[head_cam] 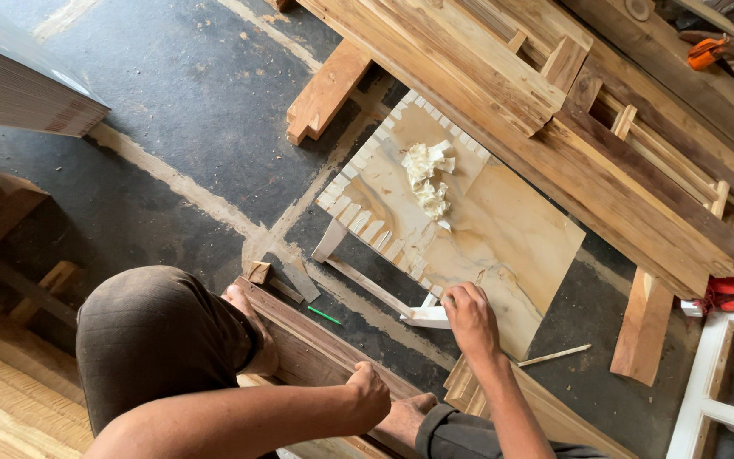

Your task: The person sits on the floor and applies glue to the joints of a wooden frame using a small stick. They repeatedly dip the stick into a pile of white glue and spread it along the edges of the frame.

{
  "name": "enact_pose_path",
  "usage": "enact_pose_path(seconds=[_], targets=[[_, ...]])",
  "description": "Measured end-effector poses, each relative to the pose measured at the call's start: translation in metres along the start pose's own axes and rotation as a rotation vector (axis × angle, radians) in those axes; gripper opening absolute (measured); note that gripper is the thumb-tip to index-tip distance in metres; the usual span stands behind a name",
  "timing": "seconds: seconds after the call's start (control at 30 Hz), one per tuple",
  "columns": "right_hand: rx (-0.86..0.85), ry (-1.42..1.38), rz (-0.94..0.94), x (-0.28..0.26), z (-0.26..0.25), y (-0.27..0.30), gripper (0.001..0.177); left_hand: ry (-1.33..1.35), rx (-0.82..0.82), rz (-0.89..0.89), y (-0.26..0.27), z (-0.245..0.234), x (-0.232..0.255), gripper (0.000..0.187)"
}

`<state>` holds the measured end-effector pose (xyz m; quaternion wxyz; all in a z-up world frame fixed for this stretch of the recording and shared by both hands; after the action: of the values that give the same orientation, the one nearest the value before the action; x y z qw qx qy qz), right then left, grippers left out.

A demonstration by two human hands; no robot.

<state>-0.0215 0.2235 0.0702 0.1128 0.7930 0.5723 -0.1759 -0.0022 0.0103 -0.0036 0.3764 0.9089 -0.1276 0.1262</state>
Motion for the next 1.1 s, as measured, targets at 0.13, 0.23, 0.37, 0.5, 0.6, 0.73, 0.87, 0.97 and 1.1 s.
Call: enact_pose_path(seconds=[0.13,0.23,0.37,0.5,0.6,0.73,0.87,0.97,1.1], targets=[[-0.06,0.027,0.046,0.003,0.002,-0.003,0.015,-0.028,-0.037,0.003,-0.002,0.003,-0.003,0.047],[-0.058,0.028,0.016,0.003,0.0,-0.004,0.015,-0.007,-0.042,0.002,-0.003,0.004,-0.003,0.051],[-0.102,0.01,0.037,0.005,-0.005,-0.008,0.013,-0.002,-0.028,-0.001,-0.003,0.004,-0.004,0.049],[-0.045,0.008,-0.011,0.005,-0.009,-0.006,0.014,-0.001,-0.019,-0.016,-0.005,0.005,-0.005,0.047],[-0.009,0.055,-0.082,0.002,-0.007,-0.003,0.014,-0.012,-0.022,-0.011,-0.007,0.007,-0.006,0.046],[-0.018,0.06,-0.064,0.004,0.001,-0.002,0.006,-0.006,-0.025,0.005,-0.009,0.009,-0.007,0.049],[0.013,0.154,-0.119,0.013,0.013,-0.005,0.007,-0.001,-0.003,-0.017,-0.011,0.012,-0.007,0.048],[-0.01,0.175,-0.118,0.021,0.019,-0.009,0.008,-0.003,-0.011,-0.031,-0.015,0.014,-0.007,0.045],[-0.115,0.192,-0.065,0.023,0.017,-0.014,0.008,0.021,-0.037,-0.042,-0.015,0.014,-0.01,0.042]])
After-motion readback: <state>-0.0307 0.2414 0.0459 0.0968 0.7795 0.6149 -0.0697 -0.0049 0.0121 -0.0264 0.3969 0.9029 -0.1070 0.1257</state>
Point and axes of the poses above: each hand's wrist, its own y-axis away from the middle knuckle, its own z-axis out of the palm, x = y × z, the point moved 1 cm from there along -y, towards the middle knuckle, and after that the axes turned 2 degrees about -y, right-handed, at the moved point
